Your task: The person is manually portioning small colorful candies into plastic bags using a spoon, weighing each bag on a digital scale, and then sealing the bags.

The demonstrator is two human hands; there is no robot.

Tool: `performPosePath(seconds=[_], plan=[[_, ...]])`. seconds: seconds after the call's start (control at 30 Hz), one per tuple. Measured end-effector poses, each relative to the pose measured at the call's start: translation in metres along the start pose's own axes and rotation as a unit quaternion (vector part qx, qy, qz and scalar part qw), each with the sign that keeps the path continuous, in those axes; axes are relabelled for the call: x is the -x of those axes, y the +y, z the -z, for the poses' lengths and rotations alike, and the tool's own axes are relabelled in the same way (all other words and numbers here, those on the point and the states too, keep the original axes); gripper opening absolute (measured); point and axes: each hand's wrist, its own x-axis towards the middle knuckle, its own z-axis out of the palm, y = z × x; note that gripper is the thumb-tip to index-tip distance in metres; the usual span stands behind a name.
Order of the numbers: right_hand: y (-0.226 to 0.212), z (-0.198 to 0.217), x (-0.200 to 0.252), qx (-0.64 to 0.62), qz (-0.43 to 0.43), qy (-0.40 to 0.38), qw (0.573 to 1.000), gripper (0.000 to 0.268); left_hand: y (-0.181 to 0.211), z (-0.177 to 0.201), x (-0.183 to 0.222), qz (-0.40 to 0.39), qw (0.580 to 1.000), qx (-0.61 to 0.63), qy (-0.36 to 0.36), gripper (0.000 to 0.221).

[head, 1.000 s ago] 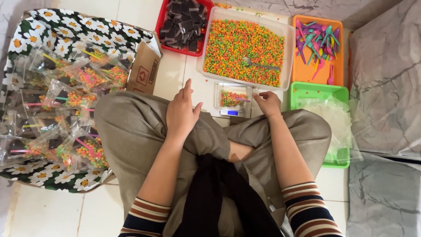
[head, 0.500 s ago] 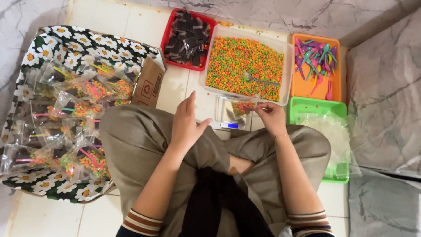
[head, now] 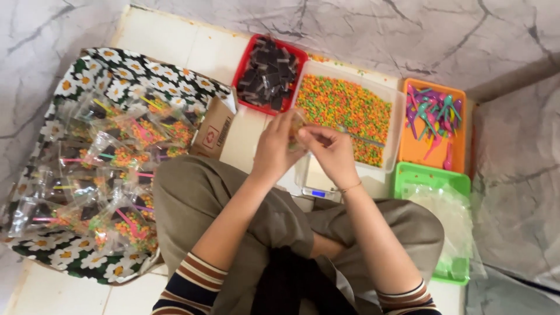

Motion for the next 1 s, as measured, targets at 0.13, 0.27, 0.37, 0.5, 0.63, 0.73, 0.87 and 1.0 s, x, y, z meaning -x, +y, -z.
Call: performPosePath(seconds=[0.13,0.27,0.37,0.5,0.63,0.73,0.87,1.0], plan=[[0.011,-0.024,-0.065,-0.049,0.024,-0.02,0.998,0.023,-0.042,0.035,-0.007,0.052,0.998,-0.004,0.025,0.099],[0.066,-0.074,-0.129,0.145,0.17,-0.131,0.966,0.032,-0.061,0.075,-0.014,0.114,0.992,-0.027,0.044,0.093],[0.122,-0.127,-0.157,0.383,0.15,-0.222,0.884,0.048,-0.077,0.088,-0.01,0.105,0.992,-0.018,0.064,0.095],[0.142,-0.187,-0.176,0.484,0.017,-0.253,0.837,0.067,-0.074,0.103,-0.005,0.095,0.992,-0.006,0.079,0.1],[0.181,-0.228,-0.196,0.462,-0.072,-0.239,0.851,0.071,-0.054,0.114,0.001,0.124,0.99,0.034,0.056,0.101],[0.202,-0.23,-0.21,0.512,-0.1,-0.188,0.832,0.066,-0.051,0.117,0.005,0.192,0.979,0.064,0.028,0.101],[0.21,-0.203,-0.209,0.531,-0.018,-0.157,0.833,0.056,-0.049,0.11,0.009,0.214,0.972,0.091,0.041,0.101],[0.199,-0.17,-0.2,0.473,0.043,-0.083,0.876,0.046,-0.049,0.096,0.005,0.197,0.976,0.083,0.048,0.103]])
